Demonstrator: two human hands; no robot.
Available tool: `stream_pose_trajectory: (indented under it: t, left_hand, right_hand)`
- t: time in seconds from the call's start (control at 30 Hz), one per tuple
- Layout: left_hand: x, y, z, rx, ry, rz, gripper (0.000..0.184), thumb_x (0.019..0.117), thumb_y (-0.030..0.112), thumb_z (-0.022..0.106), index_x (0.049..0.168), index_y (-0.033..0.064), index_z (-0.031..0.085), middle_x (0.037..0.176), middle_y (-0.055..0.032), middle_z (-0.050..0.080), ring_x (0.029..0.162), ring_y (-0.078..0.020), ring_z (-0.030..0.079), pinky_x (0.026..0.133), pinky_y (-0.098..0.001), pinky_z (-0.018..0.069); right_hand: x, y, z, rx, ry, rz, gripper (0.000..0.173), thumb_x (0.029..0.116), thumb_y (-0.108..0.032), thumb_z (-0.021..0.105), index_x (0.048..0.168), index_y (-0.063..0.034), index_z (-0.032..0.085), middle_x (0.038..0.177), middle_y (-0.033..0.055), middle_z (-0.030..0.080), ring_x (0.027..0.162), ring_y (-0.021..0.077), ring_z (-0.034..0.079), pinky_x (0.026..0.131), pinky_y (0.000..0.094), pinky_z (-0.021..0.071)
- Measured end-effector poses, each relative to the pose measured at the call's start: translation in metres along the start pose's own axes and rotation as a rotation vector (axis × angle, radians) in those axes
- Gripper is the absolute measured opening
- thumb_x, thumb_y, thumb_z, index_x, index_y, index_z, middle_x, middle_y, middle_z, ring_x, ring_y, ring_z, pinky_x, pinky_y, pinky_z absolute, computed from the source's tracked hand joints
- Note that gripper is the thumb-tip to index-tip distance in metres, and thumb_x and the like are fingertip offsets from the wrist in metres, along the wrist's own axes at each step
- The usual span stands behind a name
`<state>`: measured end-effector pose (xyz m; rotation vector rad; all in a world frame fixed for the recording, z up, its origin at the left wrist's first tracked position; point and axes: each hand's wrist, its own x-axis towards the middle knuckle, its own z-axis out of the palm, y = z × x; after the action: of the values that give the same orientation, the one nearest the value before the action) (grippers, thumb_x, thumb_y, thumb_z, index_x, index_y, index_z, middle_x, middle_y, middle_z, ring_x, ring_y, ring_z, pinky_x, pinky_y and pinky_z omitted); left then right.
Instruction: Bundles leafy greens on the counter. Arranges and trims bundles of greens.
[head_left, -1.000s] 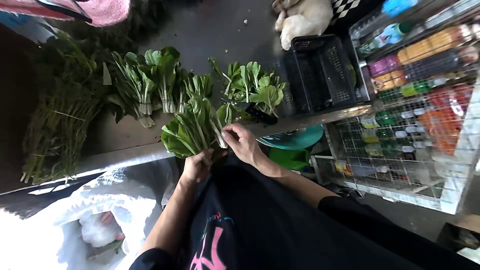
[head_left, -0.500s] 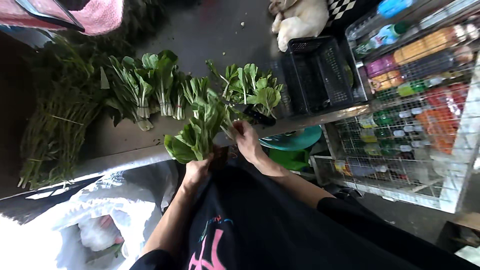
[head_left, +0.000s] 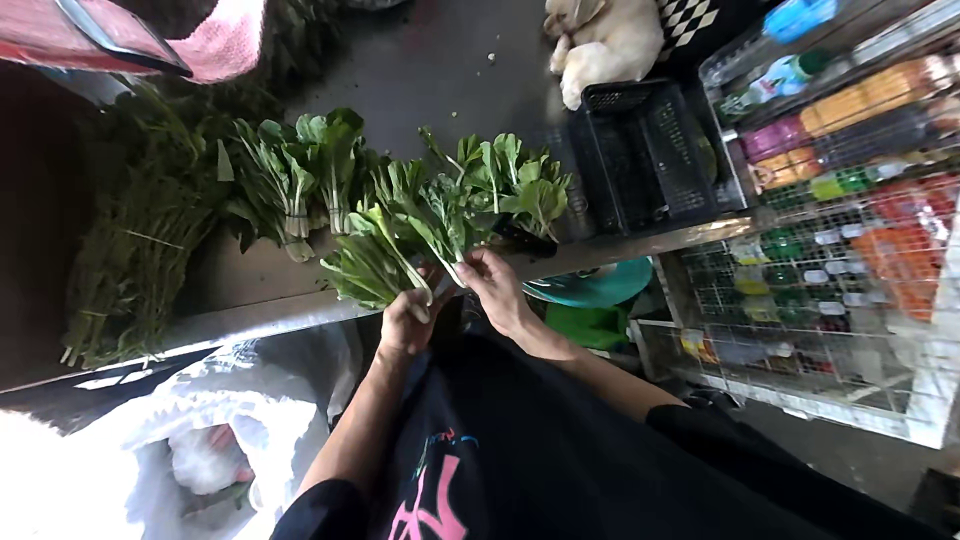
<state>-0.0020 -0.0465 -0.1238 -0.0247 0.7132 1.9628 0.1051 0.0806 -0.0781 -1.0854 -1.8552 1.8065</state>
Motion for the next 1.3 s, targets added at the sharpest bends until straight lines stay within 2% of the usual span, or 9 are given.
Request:
stream_pose_trajectory:
  t: [0.23,0.43,0.5,0.57,0.67,0.77,1.03,1.17,1.3]
  left_hand:
    - [-0.004,-0.002,-0.011,-0.062,-0.126,-0.037,0.032,0.078,0.019,0.078,0.109,0.0119,0.072,0.116,-0.0132,0.072,0.115,-0.0294,0.067,0.104,-0.0524,0.0514]
    - [-0.004,-0.002,-0.006,0.097,-0.192,-0.035,0.026,0.0778,0.02,0.077,0.103,0.0143,0.074,0.097,-0.0054,0.075,0.09,-0.0163,0.071,0.083,-0.037,0.0591]
    - [-0.003,-0.002,-0.006,0.158,-0.168,-0.01,0.027,0.0779,0.021,0.078,0.103,0.013,0.073,0.093,-0.0036,0.074,0.084,-0.0134,0.071,0.078,-0.0336,0.0591]
    - [-0.003,-0.001,-0.005,0.194,-0.136,-0.015,0.027,0.0786,0.019,0.077,0.104,0.0119,0.073,0.093,-0.0033,0.074,0.084,-0.0136,0.07,0.079,-0.0337,0.0591]
    - [-0.005,0.003,-0.001,0.218,-0.11,-0.028,0.028,0.0812,0.013,0.07,0.109,0.01,0.07,0.098,-0.0039,0.075,0.09,-0.0151,0.072,0.086,-0.0366,0.0593]
    - [-0.004,0.002,-0.005,0.195,-0.139,-0.023,0.031,0.0828,0.014,0.07,0.114,0.0117,0.071,0.102,-0.0032,0.075,0.094,-0.0139,0.072,0.089,-0.0356,0.0585]
    - [-0.005,0.008,-0.003,0.27,-0.061,0.071,0.024,0.0817,0.013,0.072,0.106,0.014,0.073,0.093,-0.0006,0.075,0.082,-0.0091,0.071,0.076,-0.0289,0.0592]
    - [-0.004,0.006,0.004,0.218,0.038,0.099,0.022,0.0884,0.005,0.057,0.107,0.0106,0.069,0.097,-0.0049,0.075,0.085,-0.0145,0.072,0.077,-0.0324,0.0602]
    - [-0.002,0.005,0.008,0.176,0.148,0.097,0.019,0.0888,0.009,0.054,0.104,0.011,0.064,0.099,-0.0064,0.072,0.089,-0.0182,0.07,0.078,-0.0361,0.0592]
  right_hand:
    - [-0.012,0.009,-0.001,-0.03,0.003,0.004,0.024,0.0946,-0.018,0.074,0.114,-0.0053,0.067,0.105,0.0065,0.07,0.095,0.0136,0.069,0.086,0.0324,0.0598]
    - [-0.013,0.006,-0.002,-0.191,-0.022,0.024,0.016,0.0926,-0.023,0.077,0.099,-0.0083,0.076,0.12,0.0093,0.065,0.108,0.0155,0.065,0.091,0.0332,0.0588]
    - [-0.014,0.003,-0.002,-0.243,-0.01,-0.025,0.019,0.0952,-0.024,0.074,0.106,-0.008,0.075,0.117,0.01,0.067,0.105,0.0156,0.066,0.09,0.033,0.0585]
    - [-0.019,0.001,-0.002,-0.291,0.045,-0.172,0.026,0.0976,-0.025,0.07,0.115,-0.0053,0.069,0.109,0.0093,0.068,0.094,0.013,0.069,0.082,0.0305,0.0601]
    - [-0.024,-0.007,-0.002,-0.379,0.024,-0.343,0.027,0.095,-0.027,0.071,0.108,-0.003,0.07,0.098,0.0074,0.069,0.083,0.0109,0.068,0.074,0.0279,0.0599]
    - [-0.024,-0.016,0.002,-0.436,-0.149,-0.229,0.036,0.0937,-0.036,0.074,0.105,-0.0022,0.074,0.101,0.0107,0.072,0.088,0.015,0.07,0.081,0.034,0.06]
    - [-0.022,0.003,0.003,-0.153,-0.196,-0.359,0.022,0.0936,-0.018,0.073,0.107,-0.0015,0.069,0.092,0.0018,0.07,0.076,0.0032,0.063,0.071,0.0224,0.0565]
    - [-0.023,0.011,0.002,-0.091,-0.092,-0.373,0.021,0.0967,-0.017,0.07,0.112,-0.0029,0.068,0.102,0.0035,0.073,0.086,0.0096,0.07,0.08,0.0295,0.0619]
    - [-0.024,0.008,0.005,0.285,0.011,-0.059,0.012,0.0984,-0.005,0.062,0.11,-0.0028,0.064,0.097,0.0091,0.072,0.086,0.022,0.073,0.085,0.0419,0.0636]
